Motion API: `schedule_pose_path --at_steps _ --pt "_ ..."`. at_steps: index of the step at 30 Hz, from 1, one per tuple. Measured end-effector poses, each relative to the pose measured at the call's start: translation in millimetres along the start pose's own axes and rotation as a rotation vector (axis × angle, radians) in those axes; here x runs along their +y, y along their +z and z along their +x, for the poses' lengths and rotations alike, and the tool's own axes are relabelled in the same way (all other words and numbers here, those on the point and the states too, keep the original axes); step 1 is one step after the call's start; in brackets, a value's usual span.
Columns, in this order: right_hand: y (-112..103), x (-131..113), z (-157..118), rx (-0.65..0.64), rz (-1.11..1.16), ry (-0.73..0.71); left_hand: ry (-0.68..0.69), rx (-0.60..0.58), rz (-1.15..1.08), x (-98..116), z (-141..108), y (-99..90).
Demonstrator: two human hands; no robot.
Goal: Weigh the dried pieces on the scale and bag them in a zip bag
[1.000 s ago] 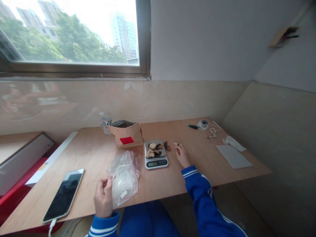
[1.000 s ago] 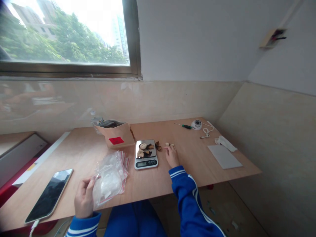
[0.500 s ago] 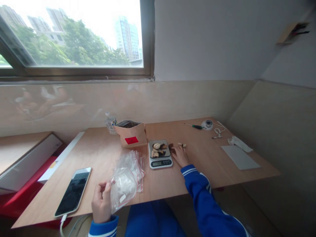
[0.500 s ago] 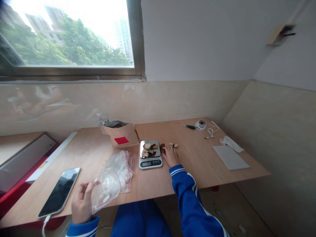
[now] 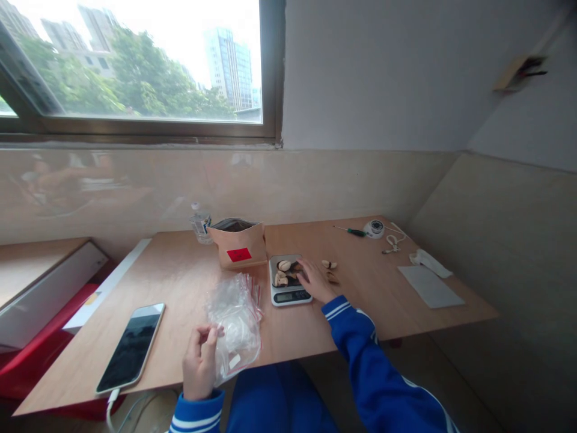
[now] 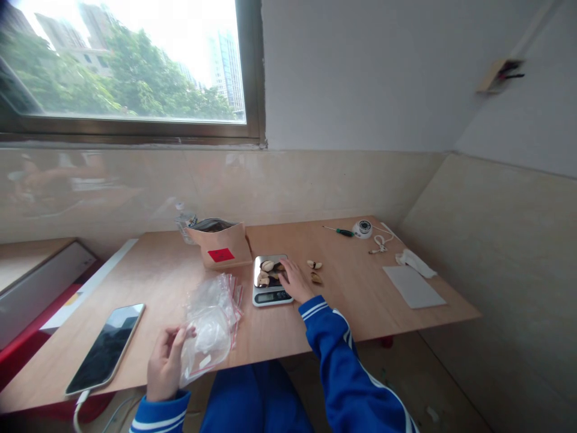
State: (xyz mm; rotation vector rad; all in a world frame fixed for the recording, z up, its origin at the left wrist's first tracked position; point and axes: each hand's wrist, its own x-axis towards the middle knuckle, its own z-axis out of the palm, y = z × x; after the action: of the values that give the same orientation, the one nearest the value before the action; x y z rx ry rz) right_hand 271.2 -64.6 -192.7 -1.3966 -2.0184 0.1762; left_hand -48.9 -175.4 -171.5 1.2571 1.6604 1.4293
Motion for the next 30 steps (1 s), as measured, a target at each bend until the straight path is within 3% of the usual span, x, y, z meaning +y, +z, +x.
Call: schedule_pose_path --at_steps 5,13,22,26,30 --pt "21 0 3 -0.051 -0.032 0.057 -0.027 -0.003 -0.010 2 -1 -4.6" --pt "7 6 -2 -0.041 -0.083 0.077 -0.047 -0.016 -0.045 4 -2 -1.3" --pt "14 -1 0 -0.051 -0.107 0.110 -0.050 -0.066 -0.044 2 -4 4.5" --pt "4 12 -8 -0.043 -0.078 0.084 -0.056 -0.054 -0.049 3 -4 3.1" --pt "-5 37 -24 0.052 -0.002 0.098 -0.064 -0.059 -0.066 4 -4 4.5"
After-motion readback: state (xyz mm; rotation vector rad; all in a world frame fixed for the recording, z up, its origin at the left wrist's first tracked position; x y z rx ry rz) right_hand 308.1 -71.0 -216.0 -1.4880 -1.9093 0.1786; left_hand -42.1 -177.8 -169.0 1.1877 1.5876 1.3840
